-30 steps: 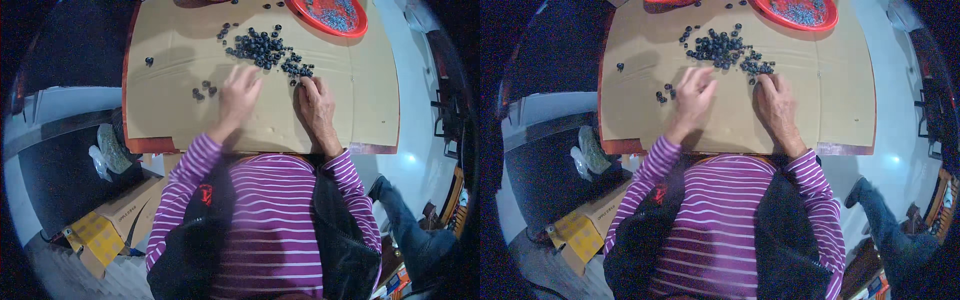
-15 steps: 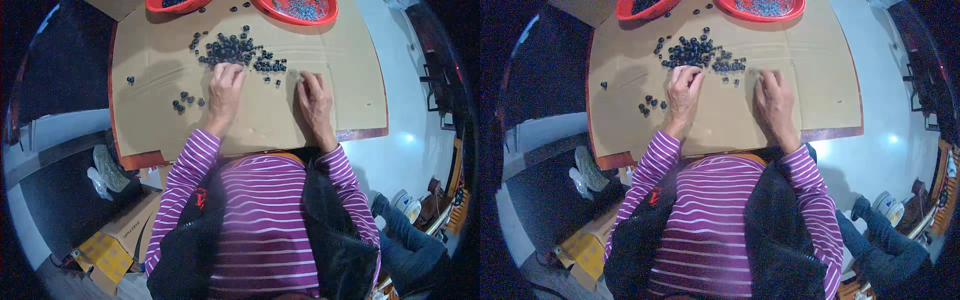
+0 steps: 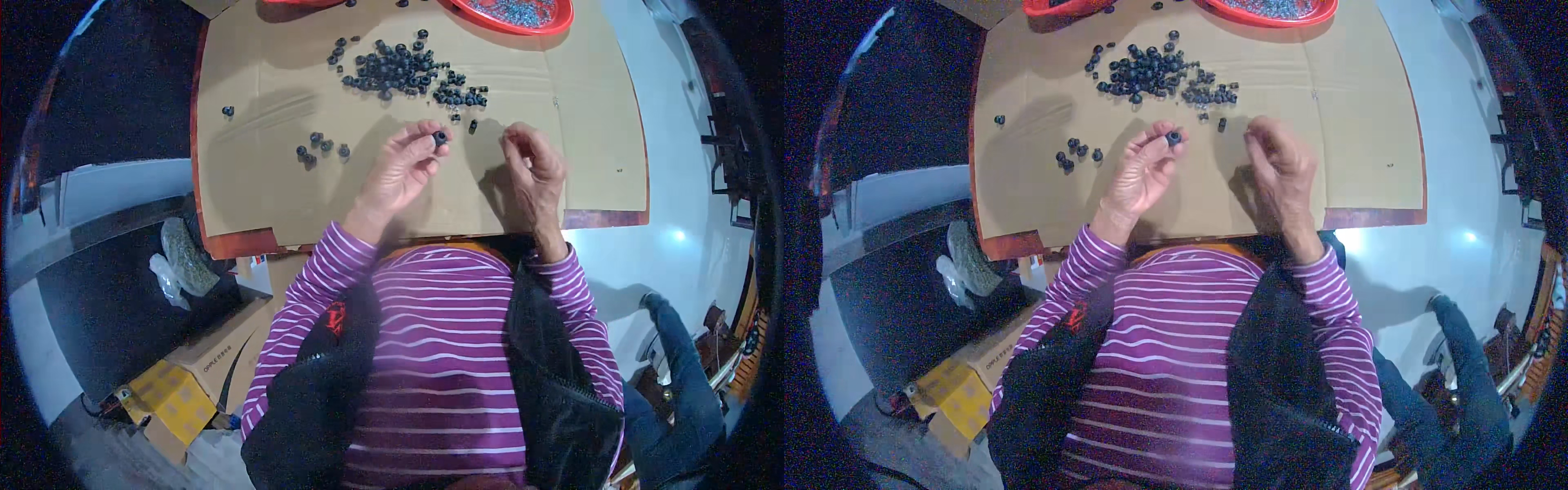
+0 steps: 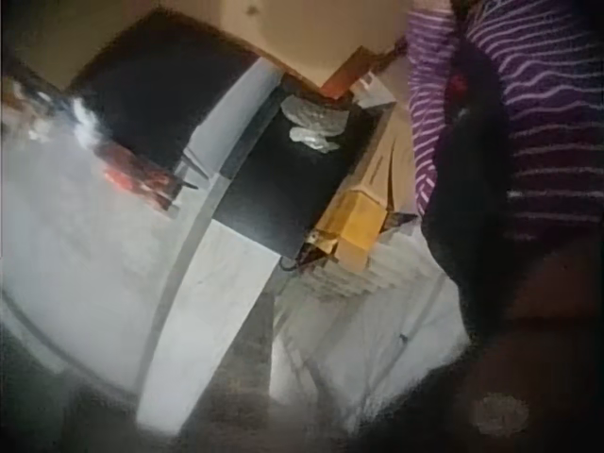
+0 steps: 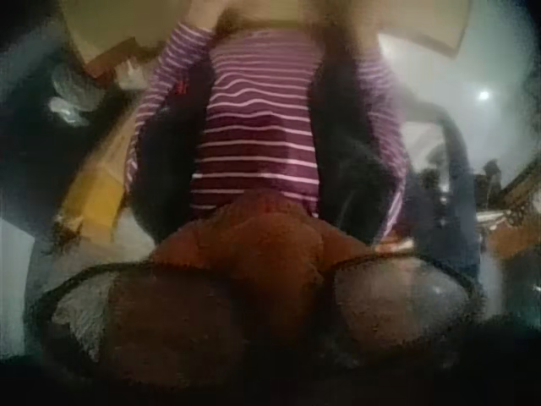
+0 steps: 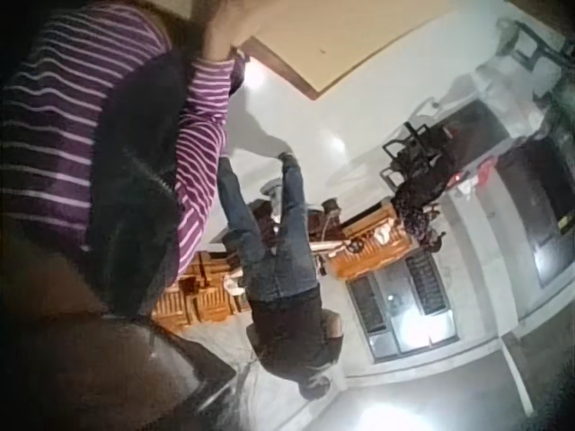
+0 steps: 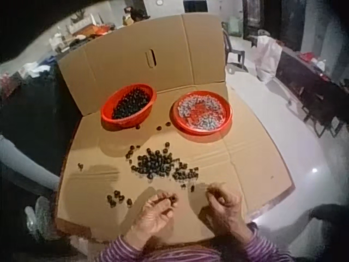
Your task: Assembling small black plastic components by inserting smaller pieces into them by hand.
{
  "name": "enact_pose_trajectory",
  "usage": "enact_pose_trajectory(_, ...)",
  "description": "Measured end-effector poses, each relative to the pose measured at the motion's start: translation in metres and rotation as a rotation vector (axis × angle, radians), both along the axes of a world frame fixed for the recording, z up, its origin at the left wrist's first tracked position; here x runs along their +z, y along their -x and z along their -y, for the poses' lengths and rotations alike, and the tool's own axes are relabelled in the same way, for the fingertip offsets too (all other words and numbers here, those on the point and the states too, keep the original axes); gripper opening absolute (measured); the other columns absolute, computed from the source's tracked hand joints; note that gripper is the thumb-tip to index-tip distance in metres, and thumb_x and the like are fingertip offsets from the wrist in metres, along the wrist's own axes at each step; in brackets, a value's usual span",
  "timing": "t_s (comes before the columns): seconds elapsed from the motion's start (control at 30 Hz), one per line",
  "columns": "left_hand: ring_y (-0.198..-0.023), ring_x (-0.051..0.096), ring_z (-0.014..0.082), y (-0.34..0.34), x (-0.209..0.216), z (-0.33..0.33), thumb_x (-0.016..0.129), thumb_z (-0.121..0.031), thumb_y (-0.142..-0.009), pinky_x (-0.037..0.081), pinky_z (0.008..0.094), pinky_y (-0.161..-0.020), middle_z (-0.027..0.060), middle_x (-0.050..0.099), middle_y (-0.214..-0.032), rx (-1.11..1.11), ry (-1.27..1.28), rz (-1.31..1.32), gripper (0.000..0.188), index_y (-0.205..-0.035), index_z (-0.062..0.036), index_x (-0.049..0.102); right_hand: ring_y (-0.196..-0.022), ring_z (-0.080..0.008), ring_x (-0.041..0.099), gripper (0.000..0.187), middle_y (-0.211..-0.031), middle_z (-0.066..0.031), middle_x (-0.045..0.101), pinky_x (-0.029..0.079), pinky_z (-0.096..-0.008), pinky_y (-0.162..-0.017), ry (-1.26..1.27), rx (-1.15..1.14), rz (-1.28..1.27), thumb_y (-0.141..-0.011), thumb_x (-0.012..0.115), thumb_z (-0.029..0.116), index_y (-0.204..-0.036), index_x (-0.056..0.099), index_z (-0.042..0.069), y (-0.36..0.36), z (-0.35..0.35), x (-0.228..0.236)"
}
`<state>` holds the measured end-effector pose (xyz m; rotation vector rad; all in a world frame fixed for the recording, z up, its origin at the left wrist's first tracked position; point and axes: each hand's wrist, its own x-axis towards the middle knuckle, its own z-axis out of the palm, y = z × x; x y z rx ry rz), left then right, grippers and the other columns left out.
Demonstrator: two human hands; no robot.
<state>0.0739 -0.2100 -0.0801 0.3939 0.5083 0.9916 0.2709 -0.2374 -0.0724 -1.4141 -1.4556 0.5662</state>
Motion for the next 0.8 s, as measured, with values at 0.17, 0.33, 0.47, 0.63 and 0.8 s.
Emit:
enact_pose_trajectory(0.17, -0.081, 0.058, 0.0145, -0.001, 0.008, 0.011, 0.058, -0.004, -0.081, 0.047, 0.0185, -0.059, 0.0108, 0.06, -0.098, -0.044, 0.003, 0.028, 0.02, -0.101, -0.0028, 0.057, -0.069, -0.009, 0.056, 0.01, -0.08, -0.005, 0.06, 0.046, -0.0213, -0.06, 0.275, 0.18, -0.638, -0.08, 0.059, 0.0, -0.089, 0.058, -0.001, 0.011, 0.019, 0.029)
enact_pose_trajectory(0.33, -0.08, 0.058, 0.0137, -0.003, 0.013, 0.017, 0.059, -0.005, -0.081, 0.047, 0.0197, -0.06, 0.01, 0.06, -0.097, -0.089, -0.004, -0.042, 0.021, -0.102, -0.0046, 0.057, -0.068, -0.0111, 0.056, 0.012, -0.081, -0.0097, 0.061, 0.047, -0.0221, -0.061, 0.346, 0.281, -0.844, -0.08, 0.056, -0.003, -0.092, 0.058, -0.003, 0.014, 0.024, 0.036)
enact_pose_trajectory(0.47, -0.081, 0.059, 0.0134, -0.005, 0.016, 0.02, 0.059, -0.005, -0.08, 0.047, 0.0194, -0.06, 0.0102, 0.06, -0.098, -0.085, -0.021, -0.022, 0.022, -0.102, -0.0043, 0.057, -0.069, -0.013, 0.057, 0.013, -0.082, -0.0116, 0.062, 0.047, -0.0236, -0.061, 0.353, 0.314, -0.91, -0.081, 0.055, -0.003, -0.094, 0.057, -0.004, 0.014, 0.025, 0.032)
enact_pose_trajectory(0.63, -0.083, 0.059, 0.0144, -0.006, 0.013, 0.022, 0.059, -0.004, -0.08, 0.046, 0.0196, -0.06, 0.0117, 0.06, -0.099, -0.122, -0.088, 0.004, 0.019, -0.099, -0.0047, 0.057, -0.069, -0.0132, 0.057, 0.012, -0.081, -0.0113, 0.061, 0.047, -0.0232, -0.062, 0.355, 0.307, -0.969, -0.081, 0.055, -0.003, -0.092, 0.057, -0.003, 0.012, 0.027, 0.026)
enact_pose_trajectory(0.8, -0.086, 0.059, 0.016, -0.008, 0.014, 0.025, 0.058, -0.004, -0.081, 0.047, 0.021, -0.062, 0.0124, 0.06, -0.1, -0.129, -0.011, -0.028, 0.018, -0.099, -0.0049, 0.057, -0.069, -0.0121, 0.056, 0.011, -0.081, -0.0084, 0.059, 0.046, -0.022, -0.062, 0.314, 0.299, -0.899, -0.08, 0.056, -0.004, -0.091, 0.057, -0.003, 0.014, 0.029, 0.025)
